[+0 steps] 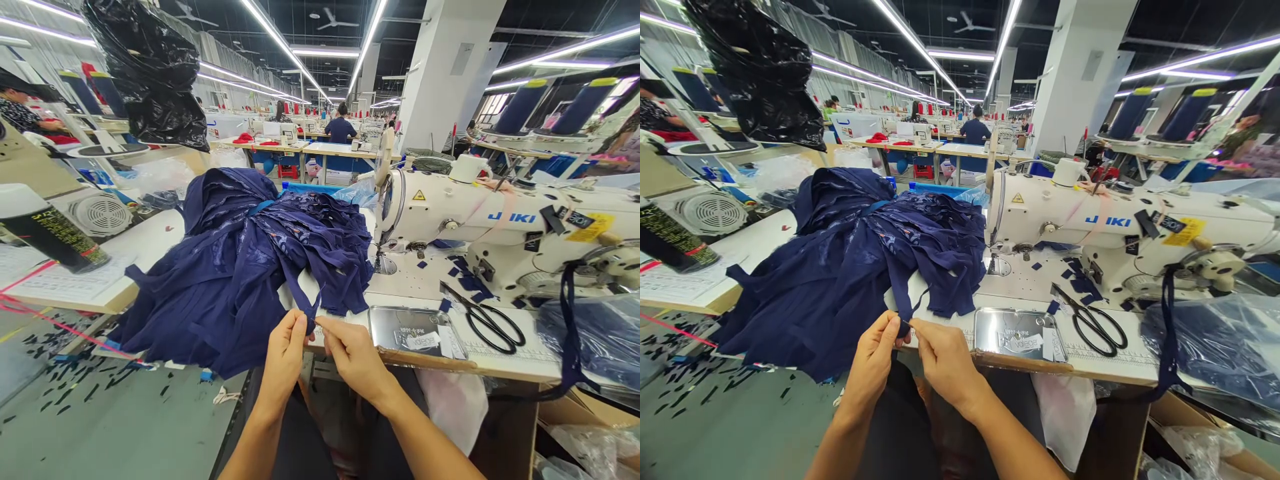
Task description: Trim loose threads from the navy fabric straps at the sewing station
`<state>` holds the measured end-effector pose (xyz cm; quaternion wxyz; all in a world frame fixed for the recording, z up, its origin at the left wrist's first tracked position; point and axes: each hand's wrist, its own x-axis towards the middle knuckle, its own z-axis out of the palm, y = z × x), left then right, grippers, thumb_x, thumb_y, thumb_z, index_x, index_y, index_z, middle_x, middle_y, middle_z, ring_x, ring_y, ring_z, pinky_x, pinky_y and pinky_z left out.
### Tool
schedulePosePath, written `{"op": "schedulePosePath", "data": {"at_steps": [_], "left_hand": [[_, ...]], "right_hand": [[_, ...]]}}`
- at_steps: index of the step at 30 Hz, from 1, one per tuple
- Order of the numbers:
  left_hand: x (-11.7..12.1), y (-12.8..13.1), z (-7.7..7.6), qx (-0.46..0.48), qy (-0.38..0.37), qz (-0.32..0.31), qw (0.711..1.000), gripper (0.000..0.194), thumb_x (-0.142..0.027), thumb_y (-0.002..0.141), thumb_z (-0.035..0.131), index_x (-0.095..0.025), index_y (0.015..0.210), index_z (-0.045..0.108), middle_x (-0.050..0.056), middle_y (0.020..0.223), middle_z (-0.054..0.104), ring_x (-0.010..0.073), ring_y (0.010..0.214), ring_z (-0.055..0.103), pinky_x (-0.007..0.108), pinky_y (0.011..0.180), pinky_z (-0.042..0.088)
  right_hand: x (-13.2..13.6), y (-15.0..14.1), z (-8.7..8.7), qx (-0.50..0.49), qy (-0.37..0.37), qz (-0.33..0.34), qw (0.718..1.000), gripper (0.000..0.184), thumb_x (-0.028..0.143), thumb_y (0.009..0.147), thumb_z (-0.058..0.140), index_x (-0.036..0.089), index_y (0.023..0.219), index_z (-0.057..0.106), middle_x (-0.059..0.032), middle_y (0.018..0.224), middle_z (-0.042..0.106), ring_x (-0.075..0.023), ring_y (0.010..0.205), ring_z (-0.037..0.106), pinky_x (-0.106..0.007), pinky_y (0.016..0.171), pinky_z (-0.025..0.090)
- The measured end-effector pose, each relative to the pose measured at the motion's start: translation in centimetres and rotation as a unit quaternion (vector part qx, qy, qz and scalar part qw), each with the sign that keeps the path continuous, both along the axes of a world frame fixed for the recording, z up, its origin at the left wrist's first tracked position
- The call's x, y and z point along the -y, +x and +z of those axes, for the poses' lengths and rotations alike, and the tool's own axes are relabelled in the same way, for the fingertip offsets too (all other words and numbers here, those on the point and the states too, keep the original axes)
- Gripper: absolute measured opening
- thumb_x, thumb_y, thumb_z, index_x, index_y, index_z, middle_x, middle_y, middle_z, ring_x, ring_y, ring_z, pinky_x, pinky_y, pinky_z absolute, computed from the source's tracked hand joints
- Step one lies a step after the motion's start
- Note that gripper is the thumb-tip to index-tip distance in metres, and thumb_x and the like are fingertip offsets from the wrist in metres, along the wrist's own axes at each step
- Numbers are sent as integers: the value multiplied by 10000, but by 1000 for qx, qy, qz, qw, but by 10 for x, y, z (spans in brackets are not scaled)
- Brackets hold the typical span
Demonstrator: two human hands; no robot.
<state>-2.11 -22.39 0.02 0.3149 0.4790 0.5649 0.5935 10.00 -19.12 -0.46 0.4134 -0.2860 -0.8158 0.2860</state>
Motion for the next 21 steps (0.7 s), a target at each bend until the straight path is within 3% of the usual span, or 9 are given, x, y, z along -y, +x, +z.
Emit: {"op": "schedulePosePath", "data": {"at_steps": [6, 14, 21], "left_hand": [[2, 1, 0, 7, -1, 21, 1000, 291, -362, 815, 419, -174, 595, 442, -43, 551, 428, 87, 530, 389, 187, 511, 340], [-2, -1, -6, 84, -32, 39, 995, 306, -397, 746, 508, -171, 553, 438, -62, 486, 370, 75, 482, 368, 184, 490, 336], [-2, 1, -10, 53, -22, 53, 997, 323, -413, 758, 490, -174, 548, 435, -60, 475, 360, 85, 484, 390, 200, 494, 327]], "right_hand": [[3, 0, -1, -4, -70, 13, 997, 343, 138, 846, 359, 158, 1083, 606, 25, 537, 535, -95, 501, 495, -208, 534, 408], [3, 1, -2, 35, -51, 3, 998, 356, 141, 845, 349, 155, 1097, 599, 5, 574, 563, -105, 514, 495, -222, 539, 403], [3, 1, 0, 59, -47, -19, 997, 358, 155, 850, 338, 147, 1084, 608, -5, 560, 572, -116, 492, 494, -229, 535, 407]]}}
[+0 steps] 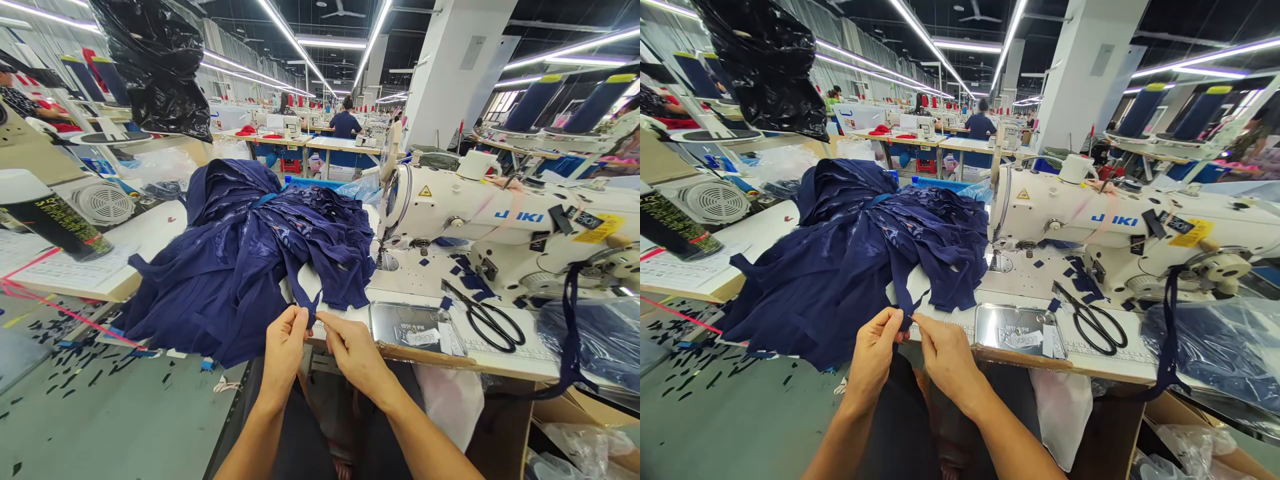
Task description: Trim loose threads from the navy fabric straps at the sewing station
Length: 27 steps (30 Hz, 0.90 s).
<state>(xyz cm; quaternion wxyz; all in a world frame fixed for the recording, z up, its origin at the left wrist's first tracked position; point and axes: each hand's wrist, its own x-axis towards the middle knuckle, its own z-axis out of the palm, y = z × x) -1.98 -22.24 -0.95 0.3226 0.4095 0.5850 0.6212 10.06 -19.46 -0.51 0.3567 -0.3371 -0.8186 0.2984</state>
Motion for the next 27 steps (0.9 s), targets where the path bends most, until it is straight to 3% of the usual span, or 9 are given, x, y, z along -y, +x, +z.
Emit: {"op": "schedulePosePath", "data": {"at_steps": [6, 16, 27], "left_hand": [[0, -1, -4, -26, 5, 1, 1000, 317, -402, 777, 479, -175, 560, 437, -57, 491, 361, 87, 494, 388, 198, 497, 328], [4, 2, 1, -63, -10, 21, 998, 311, -411, 776, 467, -180, 569, 450, -45, 525, 384, 98, 520, 376, 202, 516, 330], [4, 0, -2, -166, 13, 33, 986, 278, -352, 797, 422, -177, 592, 490, -42, 509, 437, 93, 477, 404, 199, 471, 319]], "right_hand": [[-1, 0, -2, -3, -4, 9, 1000, 356, 142, 847, 346, 158, 1094, 603, -7, 581, 582, -114, 498, 492, -221, 518, 388], [-1, -1, -2, 4, 5, 6, 1000, 363, 123, 837, 348, 183, 1085, 606, -9, 609, 609, -116, 508, 507, -209, 496, 375], [1, -2, -2, 28, 13, -3, 1000, 372, 102, 814, 350, 185, 1067, 609, -13, 609, 614, -130, 496, 509, -221, 500, 366]]}}
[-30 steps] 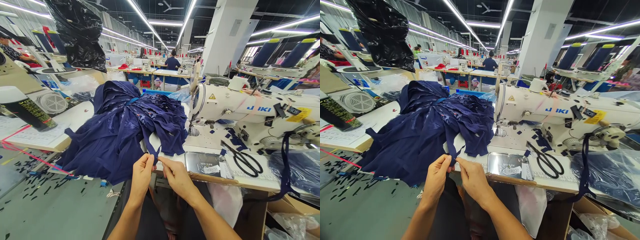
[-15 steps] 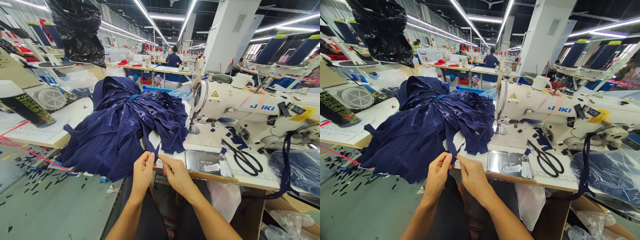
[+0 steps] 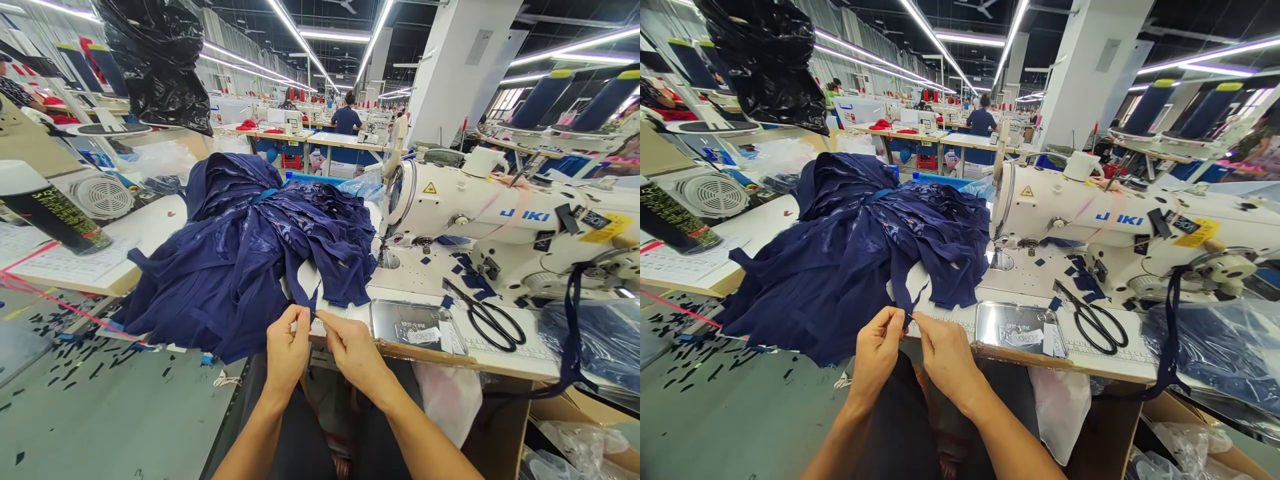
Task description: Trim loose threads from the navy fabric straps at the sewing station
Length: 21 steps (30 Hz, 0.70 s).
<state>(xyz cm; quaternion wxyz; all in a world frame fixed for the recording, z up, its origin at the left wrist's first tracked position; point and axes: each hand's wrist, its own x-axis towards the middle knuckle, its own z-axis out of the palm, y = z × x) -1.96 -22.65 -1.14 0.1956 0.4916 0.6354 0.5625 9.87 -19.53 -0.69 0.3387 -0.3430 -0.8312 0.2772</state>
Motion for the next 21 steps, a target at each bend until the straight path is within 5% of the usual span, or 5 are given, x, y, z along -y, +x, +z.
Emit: {"op": "schedulePosePath", "data": {"at_steps": [11, 21], "left_hand": [[1, -10, 5, -59, -29, -58, 996, 279, -345, 809, 392, -178, 606, 484, -45, 524, 390, 97, 493, 352, 216, 483, 292], [-4, -15, 0, 159, -31, -111, 980, 290, -384, 789, 458, -172, 590, 451, -60, 515, 368, 78, 495, 337, 192, 497, 302]], "right_hand": [[-1, 6, 2, 81, 40, 9, 996, 326, 98, 842, 358, 190, 1034, 605, -56, 816, 668, -166, 735, 614, -218, 628, 417], [-1, 1, -4, 12, 35, 32, 999, 341, 127, 858, 325, 164, 1061, 597, -53, 751, 648, -142, 617, 568, -228, 570, 406]]}}
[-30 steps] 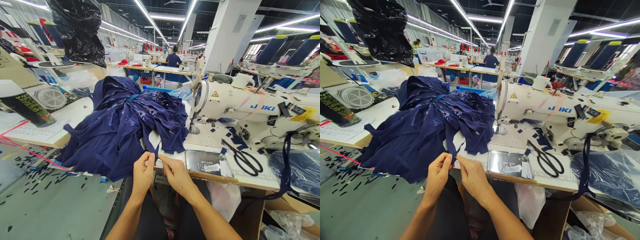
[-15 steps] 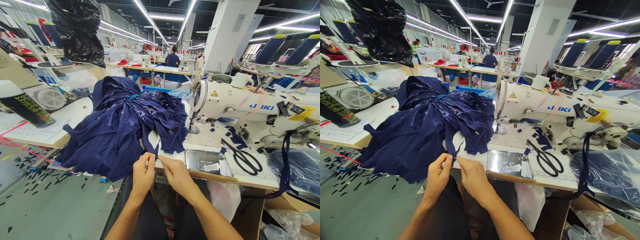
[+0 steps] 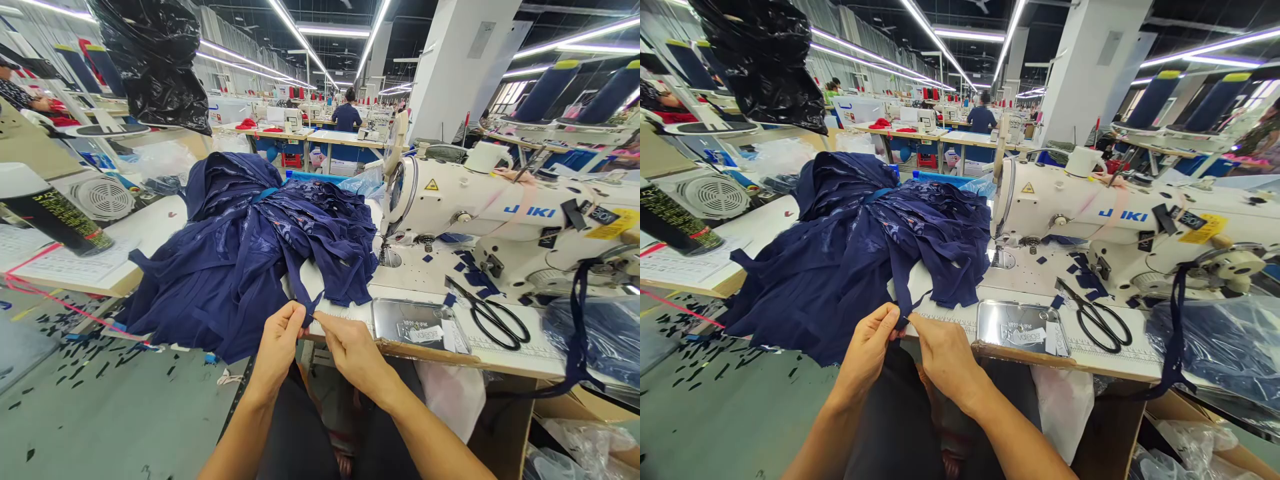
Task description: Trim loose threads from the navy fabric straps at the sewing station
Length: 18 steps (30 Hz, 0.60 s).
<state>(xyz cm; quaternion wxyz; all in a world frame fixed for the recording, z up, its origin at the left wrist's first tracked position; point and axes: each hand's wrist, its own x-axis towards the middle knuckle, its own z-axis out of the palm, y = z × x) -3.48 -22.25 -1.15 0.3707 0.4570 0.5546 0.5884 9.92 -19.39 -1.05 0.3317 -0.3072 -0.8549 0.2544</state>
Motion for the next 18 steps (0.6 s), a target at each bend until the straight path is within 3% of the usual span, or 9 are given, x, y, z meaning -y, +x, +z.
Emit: {"op": "schedulePosePath", "data": {"at_steps": [6, 18], "left_hand": [[0, 2, -3, 17, 10, 12, 1000, 294, -380, 789, 466, -172, 582, 442, -60, 510, 366, 79, 506, 358, 188, 510, 322], [8, 3, 1, -150, 19, 58, 987, 288, -372, 814, 404, -175, 615, 472, -47, 524, 393, 90, 496, 378, 206, 482, 321]], "right_hand": [[1, -3, 0, -53, -65, 3, 996, 341, 141, 862, 337, 158, 1087, 593, -4, 599, 576, -109, 500, 478, -214, 507, 365], [4, -2, 5, -34, -78, 4, 996, 328, 121, 847, 344, 173, 1026, 613, 30, 532, 452, -94, 472, 372, -208, 499, 310]]}}
